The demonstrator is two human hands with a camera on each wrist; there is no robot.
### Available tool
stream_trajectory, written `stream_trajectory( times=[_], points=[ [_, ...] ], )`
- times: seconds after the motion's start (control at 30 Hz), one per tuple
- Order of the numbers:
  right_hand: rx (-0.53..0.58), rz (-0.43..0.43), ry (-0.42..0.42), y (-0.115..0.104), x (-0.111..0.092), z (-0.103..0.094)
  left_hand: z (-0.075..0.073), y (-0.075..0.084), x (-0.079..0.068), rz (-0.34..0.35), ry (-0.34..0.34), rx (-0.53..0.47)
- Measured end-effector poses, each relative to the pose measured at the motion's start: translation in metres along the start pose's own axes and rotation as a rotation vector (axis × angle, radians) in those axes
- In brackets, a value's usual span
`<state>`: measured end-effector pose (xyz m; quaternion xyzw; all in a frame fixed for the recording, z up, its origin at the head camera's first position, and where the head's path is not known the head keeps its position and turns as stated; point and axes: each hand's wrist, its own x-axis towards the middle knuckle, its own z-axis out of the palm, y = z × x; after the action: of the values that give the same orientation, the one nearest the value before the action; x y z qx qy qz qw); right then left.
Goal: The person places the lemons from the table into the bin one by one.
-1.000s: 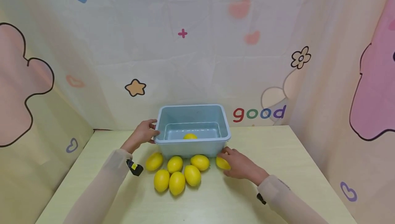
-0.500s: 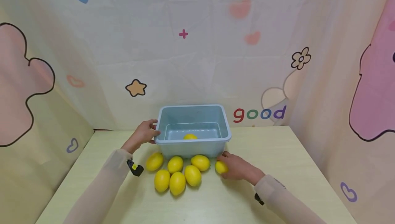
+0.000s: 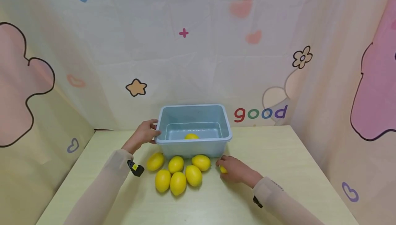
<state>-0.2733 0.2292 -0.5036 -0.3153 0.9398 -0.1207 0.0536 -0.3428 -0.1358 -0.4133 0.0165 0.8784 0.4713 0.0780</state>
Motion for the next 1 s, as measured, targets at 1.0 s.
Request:
stream_trajectory(
  times=[1.0],
  points=[
    [-0.090,-0.060,0.018,-0.029,-0.014,-0.028,-0.001,0.000,0.000,-0.002,-0.011,0.009]
  ],
)
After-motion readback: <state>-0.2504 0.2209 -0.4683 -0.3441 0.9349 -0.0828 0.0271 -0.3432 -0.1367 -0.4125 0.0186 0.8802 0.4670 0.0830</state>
